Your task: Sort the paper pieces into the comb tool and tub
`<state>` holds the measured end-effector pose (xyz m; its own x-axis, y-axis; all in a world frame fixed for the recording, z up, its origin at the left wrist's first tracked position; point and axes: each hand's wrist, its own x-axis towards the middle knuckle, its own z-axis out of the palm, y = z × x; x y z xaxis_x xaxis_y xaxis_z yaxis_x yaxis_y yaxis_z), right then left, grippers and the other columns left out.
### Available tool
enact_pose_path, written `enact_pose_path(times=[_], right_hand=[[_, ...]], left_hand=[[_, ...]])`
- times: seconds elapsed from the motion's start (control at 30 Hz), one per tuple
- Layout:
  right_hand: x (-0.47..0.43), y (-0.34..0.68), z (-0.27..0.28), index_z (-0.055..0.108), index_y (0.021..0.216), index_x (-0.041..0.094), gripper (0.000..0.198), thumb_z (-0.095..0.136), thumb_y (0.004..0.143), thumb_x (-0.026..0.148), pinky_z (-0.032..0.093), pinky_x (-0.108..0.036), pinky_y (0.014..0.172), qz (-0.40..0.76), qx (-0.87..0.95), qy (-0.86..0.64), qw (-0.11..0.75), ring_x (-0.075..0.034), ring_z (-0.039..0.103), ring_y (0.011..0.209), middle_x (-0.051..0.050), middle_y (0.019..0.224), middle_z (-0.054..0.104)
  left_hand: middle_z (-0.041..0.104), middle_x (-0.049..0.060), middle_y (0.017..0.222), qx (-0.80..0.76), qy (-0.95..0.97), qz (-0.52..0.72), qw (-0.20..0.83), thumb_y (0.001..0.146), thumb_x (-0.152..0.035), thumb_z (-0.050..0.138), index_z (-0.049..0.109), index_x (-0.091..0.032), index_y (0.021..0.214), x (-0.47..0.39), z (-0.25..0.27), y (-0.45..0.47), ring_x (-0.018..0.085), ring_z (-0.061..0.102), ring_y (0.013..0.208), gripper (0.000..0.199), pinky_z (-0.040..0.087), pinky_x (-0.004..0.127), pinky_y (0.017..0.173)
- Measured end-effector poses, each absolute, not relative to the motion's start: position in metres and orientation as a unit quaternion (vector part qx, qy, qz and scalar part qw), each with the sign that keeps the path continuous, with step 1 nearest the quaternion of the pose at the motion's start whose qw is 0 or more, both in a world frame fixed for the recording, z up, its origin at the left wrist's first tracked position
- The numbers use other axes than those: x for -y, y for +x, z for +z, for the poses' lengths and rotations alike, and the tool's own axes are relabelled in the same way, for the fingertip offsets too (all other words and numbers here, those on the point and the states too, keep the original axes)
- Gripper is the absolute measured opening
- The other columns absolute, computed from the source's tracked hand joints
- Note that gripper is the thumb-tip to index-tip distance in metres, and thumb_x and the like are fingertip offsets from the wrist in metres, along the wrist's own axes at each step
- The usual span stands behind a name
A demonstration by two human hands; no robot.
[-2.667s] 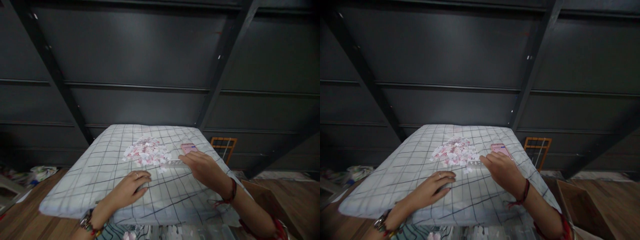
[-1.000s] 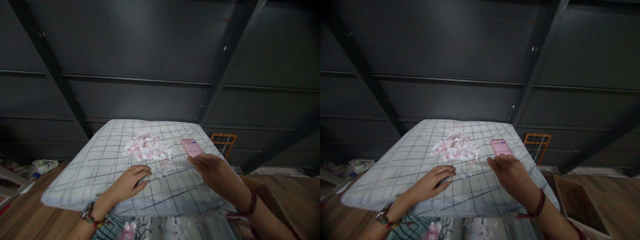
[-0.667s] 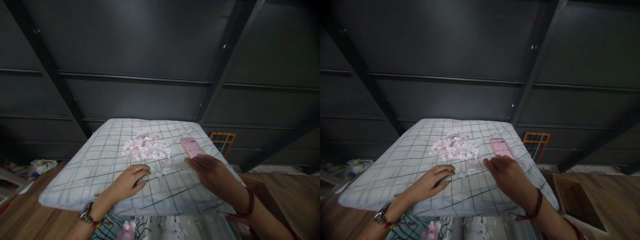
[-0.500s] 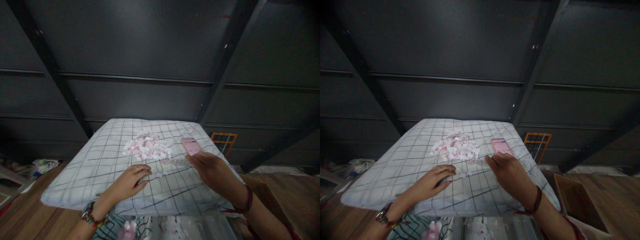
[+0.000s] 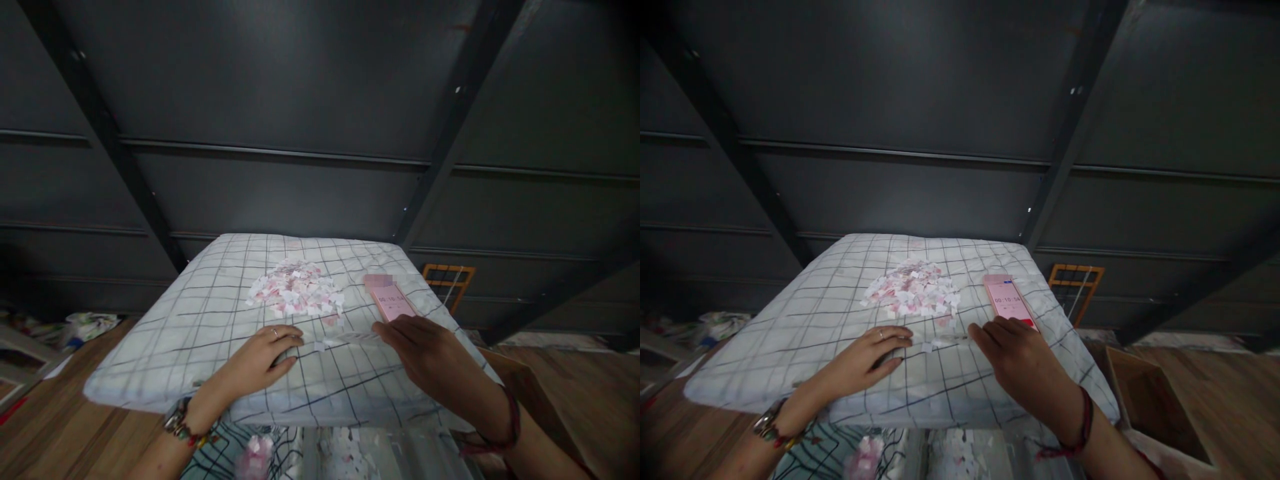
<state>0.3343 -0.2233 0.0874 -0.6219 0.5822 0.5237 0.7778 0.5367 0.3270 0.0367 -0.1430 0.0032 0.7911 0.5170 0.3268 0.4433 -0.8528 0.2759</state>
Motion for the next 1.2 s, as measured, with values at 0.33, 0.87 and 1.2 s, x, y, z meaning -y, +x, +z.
enact_pose_path(times=[0.33,0.87,1.2], right_hand=[[0.234,0.329,0.090,0.060,0.099,0.014,0.039,0.038,0.076,-0.008,0.051,-0.026,0.062,-0.252,0.871,-0.366,0.209,-0.013,0.063,0.065,-0.003,0.076,0.070],[0.218,0.316,0.090,0.064,0.087,0.019,0.032,0.044,0.081,-0.005,0.045,-0.028,0.063,-0.156,0.898,-0.372,0.176,-0.013,0.059,0.066,0.000,0.072,0.067],[0.248,0.348,0.111,0.065,0.088,0.023,0.039,0.040,0.081,-0.007,0.052,-0.026,0.071,-0.107,0.917,-0.356,0.143,-0.011,0.062,0.069,0.003,0.077,0.069]], left_hand=[[0.064,0.005,0.124,-0.259,0.941,0.193,0.099,0.093,-0.022,0.050,0.059,-0.023,0.114,0.142,0.003,0.037,0.019,0.060,0.116,0.023,0.051,0.039,0.100],[0.065,0.008,0.121,-0.331,0.913,0.216,0.102,0.094,-0.021,0.040,0.060,-0.019,0.115,0.138,-0.005,0.036,0.017,0.063,0.110,0.029,0.053,0.034,0.099],[0.066,0.009,0.120,-0.335,0.912,0.210,0.109,0.093,-0.021,0.040,0.061,-0.018,0.114,0.139,-0.003,0.037,0.018,0.063,0.110,0.030,0.053,0.035,0.098]])
